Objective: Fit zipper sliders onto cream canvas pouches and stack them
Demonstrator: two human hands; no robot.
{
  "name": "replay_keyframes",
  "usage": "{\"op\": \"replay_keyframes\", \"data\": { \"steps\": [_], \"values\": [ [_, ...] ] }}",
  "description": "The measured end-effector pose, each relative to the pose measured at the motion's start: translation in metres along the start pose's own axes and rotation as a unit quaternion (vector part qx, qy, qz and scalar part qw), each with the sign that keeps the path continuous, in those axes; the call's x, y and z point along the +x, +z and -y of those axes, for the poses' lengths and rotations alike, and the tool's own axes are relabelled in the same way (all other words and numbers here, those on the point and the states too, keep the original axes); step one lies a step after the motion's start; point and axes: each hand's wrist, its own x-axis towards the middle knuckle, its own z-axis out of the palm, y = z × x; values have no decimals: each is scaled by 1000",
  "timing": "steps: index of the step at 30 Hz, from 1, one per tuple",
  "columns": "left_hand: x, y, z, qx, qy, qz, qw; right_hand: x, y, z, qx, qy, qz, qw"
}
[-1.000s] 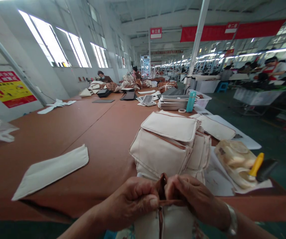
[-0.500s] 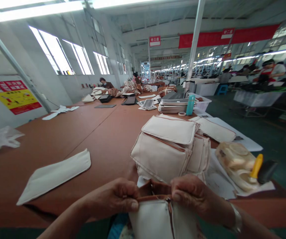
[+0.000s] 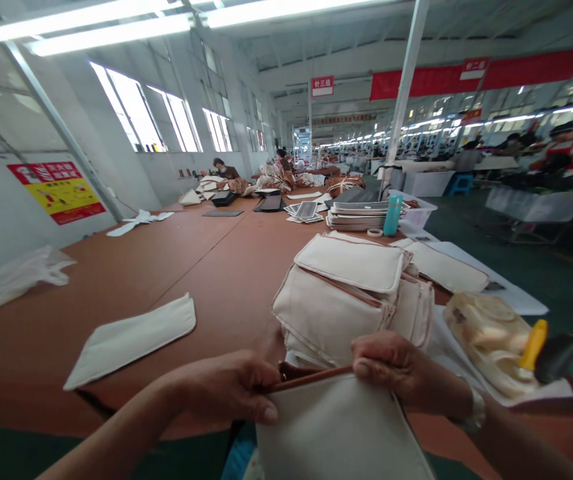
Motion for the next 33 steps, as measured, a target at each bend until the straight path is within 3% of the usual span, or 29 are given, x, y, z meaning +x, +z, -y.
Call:
{"op": "replay_keyframes", "data": {
  "steps": [3,6,8,13,17,20,23,26,28,33],
  "values": [
    [9,10,-6,-54,-26,0,998,4,-2,-3,-6,47,40,998],
    [27,24,-26,-48,35,-41,997,19,14,7,24,7,68,997],
    [33,23,-31,-42,48,-49,997,27,26,10,48,-13,71,996],
    [11,-4,0,-150,-53,43,986,14,27,-16,40,5,28,999],
    [-1,6,15,-243,-59,23,968,1,20,-38,17,26,20,999],
    [9,25,-2,-291,-48,1,956,5,25,-23,44,47,42,997],
    [22,37,-24,-237,-29,-48,970,13,36,8,91,19,55,994],
    [28,40,-31,-140,-15,-134,981,15,46,29,40,-6,9,999],
    [27,39,-28,-121,-1,-159,980,11,49,34,8,-15,-20,1000],
    [15,35,-25,-211,6,-75,975,5,41,39,27,-57,-19,998]
  ]
}}
